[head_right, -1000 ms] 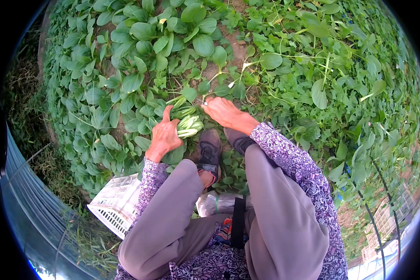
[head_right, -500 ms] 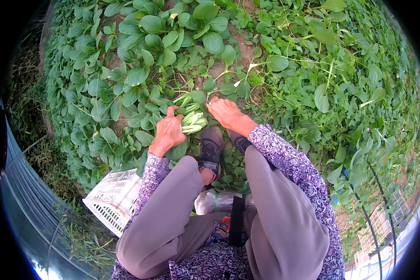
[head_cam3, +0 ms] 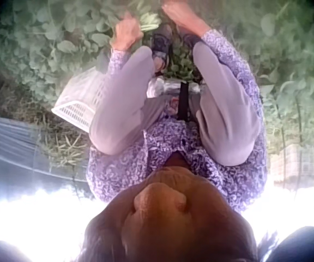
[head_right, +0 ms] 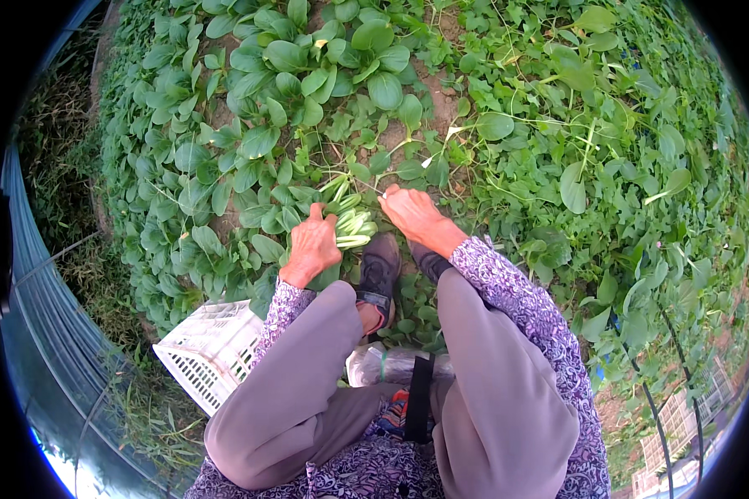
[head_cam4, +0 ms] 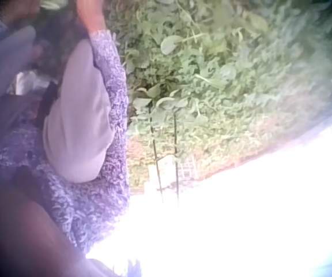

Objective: The person harvests green vegetables with a sickle, gathers them into bunches, and places them into a white plastic crate.

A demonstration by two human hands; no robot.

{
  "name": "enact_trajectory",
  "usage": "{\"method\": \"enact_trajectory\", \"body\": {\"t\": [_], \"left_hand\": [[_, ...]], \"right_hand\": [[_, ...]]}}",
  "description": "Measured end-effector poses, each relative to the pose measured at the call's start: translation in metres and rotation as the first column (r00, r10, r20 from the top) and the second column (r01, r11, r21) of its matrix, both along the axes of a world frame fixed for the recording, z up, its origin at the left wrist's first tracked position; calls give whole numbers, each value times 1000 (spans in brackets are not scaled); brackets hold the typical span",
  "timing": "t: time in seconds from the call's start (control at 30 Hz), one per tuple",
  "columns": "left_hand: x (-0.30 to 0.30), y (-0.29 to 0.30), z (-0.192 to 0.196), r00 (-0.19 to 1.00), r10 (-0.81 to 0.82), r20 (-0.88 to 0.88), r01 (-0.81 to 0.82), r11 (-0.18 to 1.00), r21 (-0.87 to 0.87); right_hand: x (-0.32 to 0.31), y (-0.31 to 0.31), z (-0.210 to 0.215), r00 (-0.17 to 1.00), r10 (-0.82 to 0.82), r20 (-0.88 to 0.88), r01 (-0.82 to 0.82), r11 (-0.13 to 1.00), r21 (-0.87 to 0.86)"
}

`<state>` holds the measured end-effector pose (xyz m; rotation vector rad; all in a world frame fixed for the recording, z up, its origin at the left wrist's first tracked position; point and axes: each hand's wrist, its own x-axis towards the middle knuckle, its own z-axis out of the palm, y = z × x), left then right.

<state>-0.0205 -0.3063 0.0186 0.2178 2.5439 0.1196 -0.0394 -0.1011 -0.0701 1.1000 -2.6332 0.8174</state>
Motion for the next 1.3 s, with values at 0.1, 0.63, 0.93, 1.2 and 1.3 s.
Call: {"method": "enact_trajectory", "body": {"t": [0.1, 0.63, 0.93, 1.2, 1.3], "left_hand": [[4, 7, 3, 995, -44, -86, 47, 998, 32], [-17, -27, 8, 999, -35, 32, 33, 998, 47], [-10, -33, -8, 996, -10, 90, 3, 997, 78], [3, -23, -13, 998, -55, -28, 56, 997, 47], [6, -17, -15, 997, -75, -15, 75, 997, 24]], "right_hand": [[2, 3, -2, 984, -19, 176, 6, 997, 73], [-28, -16, -7, 984, 110, -139, -113, 994, -12], [-8, -19, -9, 980, 21, 197, -7, 997, -72], [3, -26, -4, 957, -28, 288, 62, 992, -109], [2, -21, -9, 917, -71, 393, 76, 997, 3]]}}
